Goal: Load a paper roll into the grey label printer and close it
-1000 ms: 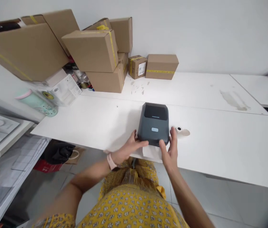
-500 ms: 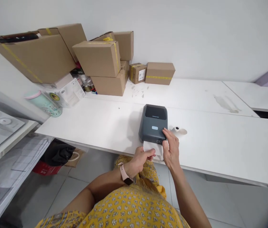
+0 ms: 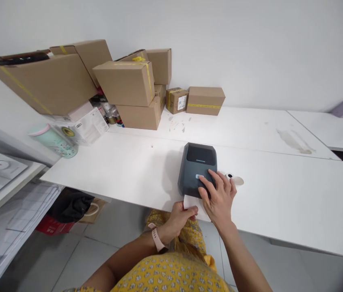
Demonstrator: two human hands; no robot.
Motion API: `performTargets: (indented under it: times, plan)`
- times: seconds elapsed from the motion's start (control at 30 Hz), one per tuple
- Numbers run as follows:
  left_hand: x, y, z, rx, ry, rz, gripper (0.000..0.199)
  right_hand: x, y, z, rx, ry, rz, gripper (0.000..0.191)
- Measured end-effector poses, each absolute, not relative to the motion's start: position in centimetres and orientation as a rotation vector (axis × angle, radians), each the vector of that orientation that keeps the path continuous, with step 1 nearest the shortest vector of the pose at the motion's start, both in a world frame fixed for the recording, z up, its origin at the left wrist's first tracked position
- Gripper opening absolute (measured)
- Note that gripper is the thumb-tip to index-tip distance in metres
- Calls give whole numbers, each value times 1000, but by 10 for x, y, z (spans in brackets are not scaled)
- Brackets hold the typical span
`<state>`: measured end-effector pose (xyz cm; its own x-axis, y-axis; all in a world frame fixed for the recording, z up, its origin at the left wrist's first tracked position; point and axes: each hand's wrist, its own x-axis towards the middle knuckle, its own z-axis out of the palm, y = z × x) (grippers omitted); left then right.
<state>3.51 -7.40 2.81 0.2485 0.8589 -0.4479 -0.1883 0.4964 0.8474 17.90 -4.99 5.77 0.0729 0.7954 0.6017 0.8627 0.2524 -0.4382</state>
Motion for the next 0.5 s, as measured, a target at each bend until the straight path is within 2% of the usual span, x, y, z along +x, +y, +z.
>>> performTargets:
  times: [0.2,0.3,0.43,0.5]
  plan:
    - [38,-72,23,774,1054,815,40,177,-37,64,-1543,-1756,-131,14]
    - [36,-74,25,806,1040,812,42,179,-35,66,-1530,-1757,-61,13]
    - [15,-80,33,964,1087,797,43,184,-48,60,-1421,-1550,122,30]
    - [0,-78,38,1092,1222,947,42,188,-58,52,-1412,-1311,230,42]
